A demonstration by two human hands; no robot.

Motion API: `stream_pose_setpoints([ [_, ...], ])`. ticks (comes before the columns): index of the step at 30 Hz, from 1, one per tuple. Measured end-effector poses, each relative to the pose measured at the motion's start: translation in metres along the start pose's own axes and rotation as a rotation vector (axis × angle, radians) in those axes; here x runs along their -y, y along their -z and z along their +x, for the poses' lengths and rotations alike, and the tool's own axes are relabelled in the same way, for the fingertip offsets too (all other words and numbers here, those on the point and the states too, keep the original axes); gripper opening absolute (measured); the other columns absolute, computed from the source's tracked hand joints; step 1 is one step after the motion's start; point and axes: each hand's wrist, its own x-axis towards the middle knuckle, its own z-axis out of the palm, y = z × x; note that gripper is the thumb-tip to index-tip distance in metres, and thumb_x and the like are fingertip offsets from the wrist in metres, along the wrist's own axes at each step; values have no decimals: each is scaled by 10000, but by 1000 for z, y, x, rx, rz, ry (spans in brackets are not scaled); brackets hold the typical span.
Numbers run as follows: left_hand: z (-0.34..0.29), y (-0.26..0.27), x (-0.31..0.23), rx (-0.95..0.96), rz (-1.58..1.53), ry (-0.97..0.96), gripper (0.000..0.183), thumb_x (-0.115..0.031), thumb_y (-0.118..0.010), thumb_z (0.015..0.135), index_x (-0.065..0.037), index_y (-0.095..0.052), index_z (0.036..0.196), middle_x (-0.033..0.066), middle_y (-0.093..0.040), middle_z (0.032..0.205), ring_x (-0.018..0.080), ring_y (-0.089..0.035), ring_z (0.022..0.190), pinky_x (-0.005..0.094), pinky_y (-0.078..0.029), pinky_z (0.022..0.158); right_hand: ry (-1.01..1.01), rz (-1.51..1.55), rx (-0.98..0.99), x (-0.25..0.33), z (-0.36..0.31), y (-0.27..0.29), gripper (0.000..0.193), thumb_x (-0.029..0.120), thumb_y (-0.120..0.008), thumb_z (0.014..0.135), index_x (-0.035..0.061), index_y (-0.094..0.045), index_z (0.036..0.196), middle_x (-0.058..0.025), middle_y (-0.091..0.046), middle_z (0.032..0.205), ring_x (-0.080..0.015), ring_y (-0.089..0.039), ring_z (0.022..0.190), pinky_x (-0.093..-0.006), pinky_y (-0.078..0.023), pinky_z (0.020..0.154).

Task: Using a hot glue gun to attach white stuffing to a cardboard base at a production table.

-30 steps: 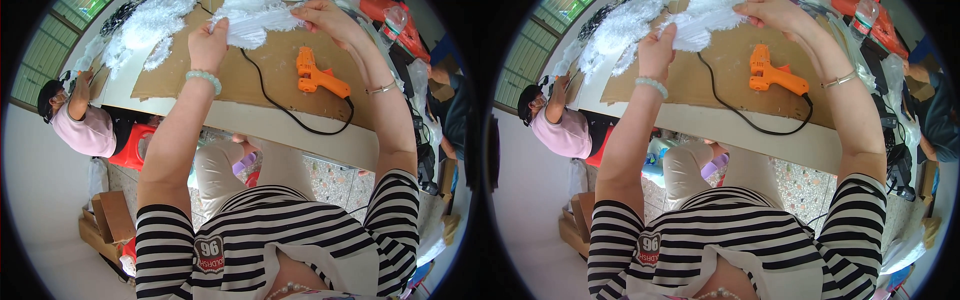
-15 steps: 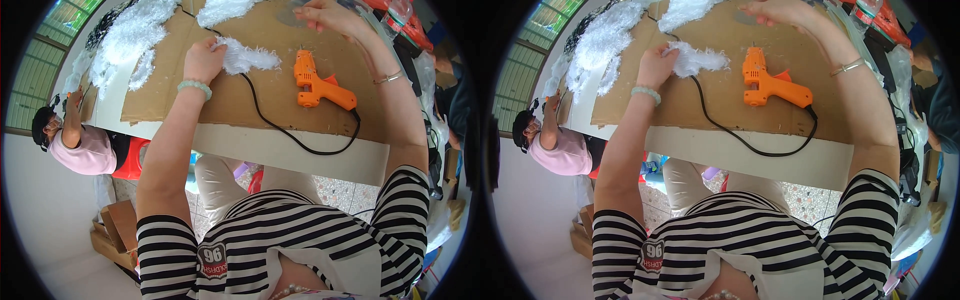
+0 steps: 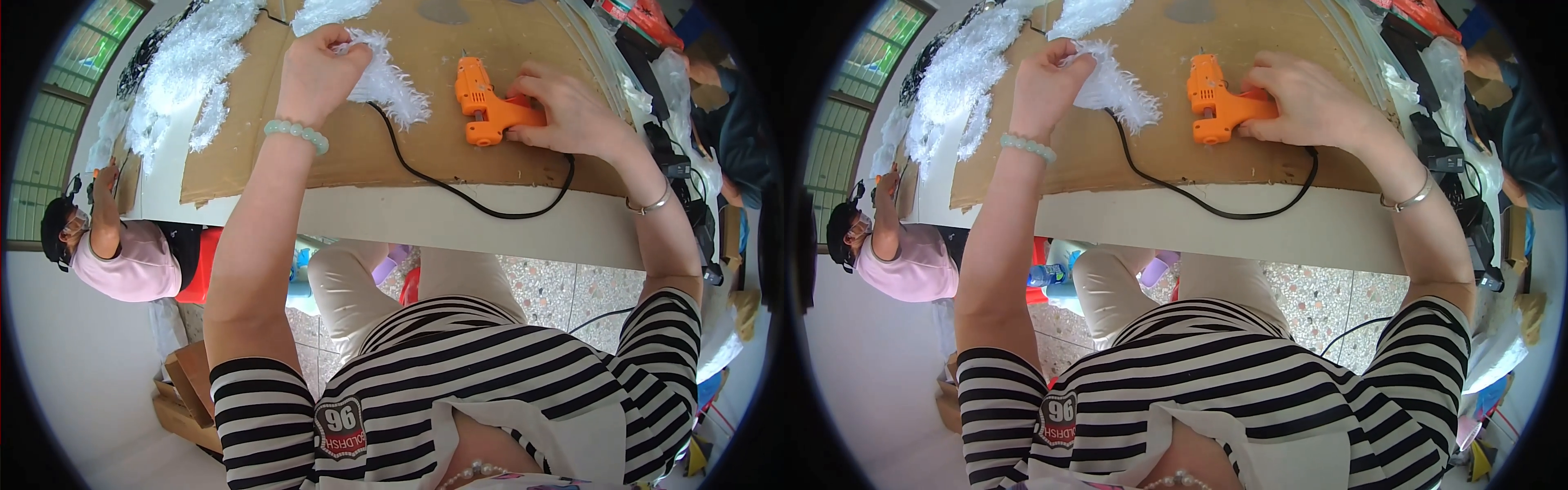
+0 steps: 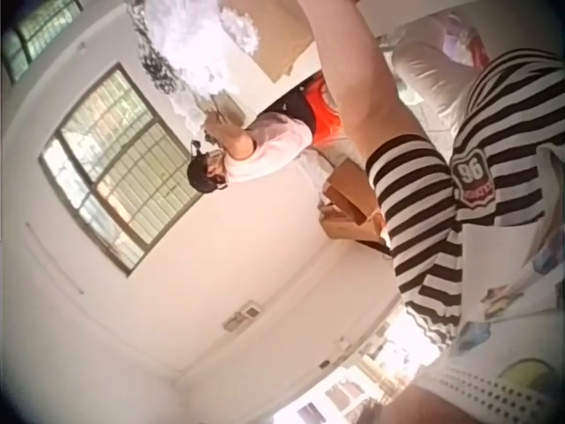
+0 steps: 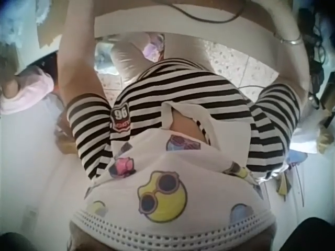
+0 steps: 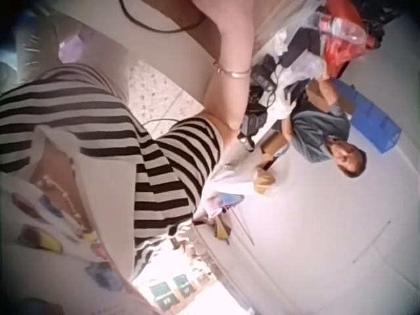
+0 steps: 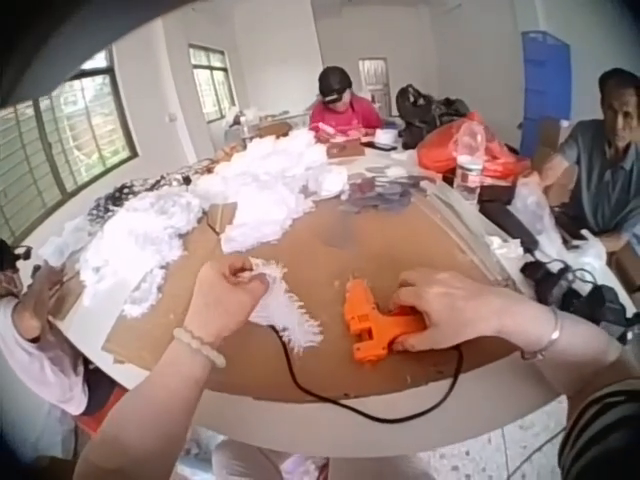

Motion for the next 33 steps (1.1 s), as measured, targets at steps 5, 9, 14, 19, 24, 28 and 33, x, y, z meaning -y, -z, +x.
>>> stream_pose_setpoints([
  [5, 2, -7, -16, 94, -231, 1, 307, -194, -715, 761, 5, -633, 980, -5, -611, 747, 56, -555, 668, 228, -444, 599, 11, 13, -1, -13, -26, 11, 391, 219, -736, 682, -15, -591, 959, -133, -527, 892, -292, -545, 789, -370, -449, 703],
  [9, 0, -14, -29, 104, -248, -3, 305, -163, -706, 778, 14, -619, 1011, 19, -640, 814, 70, -581, 709, 226, -459, 630, -100, -5, 25, -17, -60, 23, 408, 222, -743, 683, -11, -596, 984, -131, -545, 902, -289, -546, 800, -361, -454, 717],
  [14, 2, -25, -54, 197, -434, -50, 311, -133, -688, 805, 37, -595, 1047, 38, -652, 842, 93, -603, 731, 236, -475, 639, 33, -218, -230, -18, -68, 37, 462, 250, -729, 713, -8, -601, 1074, -142, -593, 1018, -286, -572, 901, -339, -471, 799],
  [19, -4, -21, -85, 322, -487, -239, 74, -36, -602, 861, 10, -623, 916, -14, -624, 794, 48, -553, 685, 210, -450, 601, -85, 307, -297, 22, -9, 28, 467, 283, -714, 785, -5, -586, 1131, -116, -626, 1035, -204, -590, 926, -312, -472, 823],
  [24, -2, -21, -90, 342, -670, -115, 85, -11, -569, 837, -1, -607, 912, 39, -650, 794, 135, -606, 714, 278, -483, 649, -134, 871, 37, 11, 39, 14, 251, 200, -648, 877, 26, -616, 1056, -39, -650, 902, -95, -597, 835, -262, -474, 782],
  [28, 10, -21, -43, 102, -673, 89, 316, -157, -690, 805, 42, -606, 1035, 51, -655, 878, 113, -600, 739, 247, -471, 649, -256, 978, 152, 10, 43, 29, 248, 247, -605, 911, 27, -613, 1027, -43, -651, 908, -98, -598, 817, -225, -472, 764],
  [33, 9, -47, 6, 81, -340, 113, 452, -218, -654, 817, 72, -577, 1155, 168, -666, 998, 246, -626, 923, 326, -481, 823, -355, 838, 160, 5, 48, 28, 386, 376, -648, 852, 11, -607, 969, -34, -598, 840, -94, -523, 742, -243, -455, 676],
])
